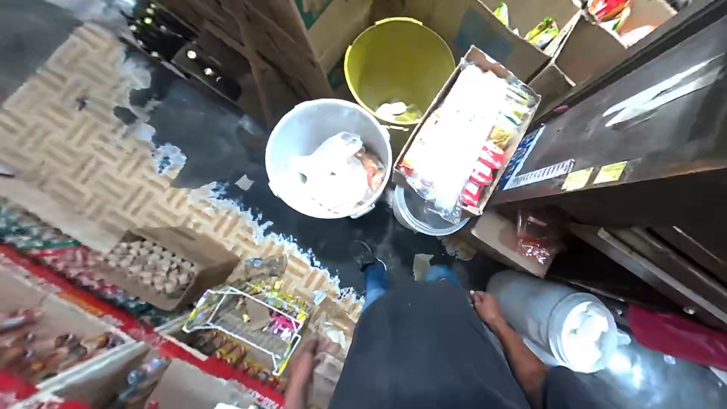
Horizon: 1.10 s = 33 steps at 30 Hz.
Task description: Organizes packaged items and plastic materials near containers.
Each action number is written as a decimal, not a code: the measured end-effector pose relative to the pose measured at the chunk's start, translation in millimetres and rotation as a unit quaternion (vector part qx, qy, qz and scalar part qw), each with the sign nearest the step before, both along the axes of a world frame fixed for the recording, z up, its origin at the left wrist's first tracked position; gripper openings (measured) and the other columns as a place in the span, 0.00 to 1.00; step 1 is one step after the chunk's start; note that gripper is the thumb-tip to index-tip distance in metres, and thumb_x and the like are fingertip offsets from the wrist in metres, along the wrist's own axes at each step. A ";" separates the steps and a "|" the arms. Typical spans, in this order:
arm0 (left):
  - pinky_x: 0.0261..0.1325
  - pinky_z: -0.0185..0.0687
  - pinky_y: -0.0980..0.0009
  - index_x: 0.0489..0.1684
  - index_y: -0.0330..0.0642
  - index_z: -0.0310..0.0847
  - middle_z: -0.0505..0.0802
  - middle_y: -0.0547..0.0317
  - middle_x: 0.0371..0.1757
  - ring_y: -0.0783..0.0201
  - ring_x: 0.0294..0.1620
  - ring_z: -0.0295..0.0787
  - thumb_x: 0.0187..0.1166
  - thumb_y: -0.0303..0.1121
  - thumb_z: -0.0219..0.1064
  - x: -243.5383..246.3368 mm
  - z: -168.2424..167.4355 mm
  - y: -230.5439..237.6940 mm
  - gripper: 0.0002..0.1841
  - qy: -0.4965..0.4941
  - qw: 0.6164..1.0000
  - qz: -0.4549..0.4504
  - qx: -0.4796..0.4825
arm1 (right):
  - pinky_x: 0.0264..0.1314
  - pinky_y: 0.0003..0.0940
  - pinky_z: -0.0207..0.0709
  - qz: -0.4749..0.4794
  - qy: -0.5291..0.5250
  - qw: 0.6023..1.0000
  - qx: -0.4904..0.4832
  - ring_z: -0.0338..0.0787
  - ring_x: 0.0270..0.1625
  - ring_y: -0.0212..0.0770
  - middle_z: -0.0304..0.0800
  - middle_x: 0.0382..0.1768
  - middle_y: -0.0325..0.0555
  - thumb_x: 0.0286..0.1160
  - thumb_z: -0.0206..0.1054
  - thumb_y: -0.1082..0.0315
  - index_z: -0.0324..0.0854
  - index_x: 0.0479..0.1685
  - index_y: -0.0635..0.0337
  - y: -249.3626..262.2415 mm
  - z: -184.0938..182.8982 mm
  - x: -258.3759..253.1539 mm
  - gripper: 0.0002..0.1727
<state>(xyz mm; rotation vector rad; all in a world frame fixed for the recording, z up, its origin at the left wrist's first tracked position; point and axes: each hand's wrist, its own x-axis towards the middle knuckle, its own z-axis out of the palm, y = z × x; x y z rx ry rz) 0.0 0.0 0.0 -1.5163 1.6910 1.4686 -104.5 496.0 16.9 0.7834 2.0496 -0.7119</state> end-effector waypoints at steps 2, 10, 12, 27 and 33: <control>0.43 0.83 0.62 0.68 0.32 0.76 0.90 0.47 0.48 0.64 0.39 0.85 0.93 0.42 0.52 -56.0 14.5 -71.6 0.21 0.035 0.999 -0.022 -0.035 | 0.74 0.61 0.73 -0.011 0.023 1.000 -0.009 0.88 0.64 0.62 0.90 0.56 0.68 0.94 0.51 0.58 0.87 0.58 0.70 -34.8 12.1 -7.2 0.24; 0.37 0.84 0.66 0.68 0.38 0.75 0.90 0.55 0.45 0.66 0.35 0.87 0.91 0.43 0.55 -203.9 33.2 -130.7 0.19 0.049 0.996 -0.026 -0.077 | 0.37 0.34 0.82 -0.293 0.119 0.946 -0.078 0.85 0.30 0.35 0.89 0.36 0.47 0.94 0.52 0.58 0.87 0.51 0.67 -58.2 17.2 -61.7 0.22; 0.41 0.84 0.64 0.71 0.36 0.74 0.89 0.52 0.49 0.64 0.38 0.86 0.92 0.41 0.53 -217.3 40.9 -92.9 0.20 0.020 0.994 -0.091 -0.055 | 0.36 0.32 0.83 -0.347 0.124 0.925 -0.090 0.86 0.30 0.35 0.88 0.35 0.48 0.95 0.51 0.58 0.85 0.53 0.68 -55.1 10.1 -74.3 0.22; 0.63 0.83 0.39 0.81 0.44 0.73 0.84 0.40 0.73 0.43 0.69 0.84 0.85 0.52 0.65 -444.9 12.7 149.9 0.30 0.143 0.923 -0.336 0.125 | 0.36 0.41 0.77 -0.519 0.267 0.807 -0.095 0.77 0.33 0.41 0.78 0.41 0.52 0.92 0.50 0.64 0.79 0.58 0.70 -26.6 -0.3 -196.9 0.18; 0.70 0.78 0.36 0.81 0.44 0.73 0.89 0.40 0.67 0.41 0.67 0.87 0.82 0.45 0.61 -530.4 18.0 199.1 0.28 0.142 0.820 -0.552 -0.041 | 0.70 0.58 0.76 -0.325 0.266 0.906 0.055 0.88 0.62 0.59 0.88 0.58 0.68 0.93 0.51 0.58 0.82 0.66 0.72 -8.4 21.1 -276.0 0.24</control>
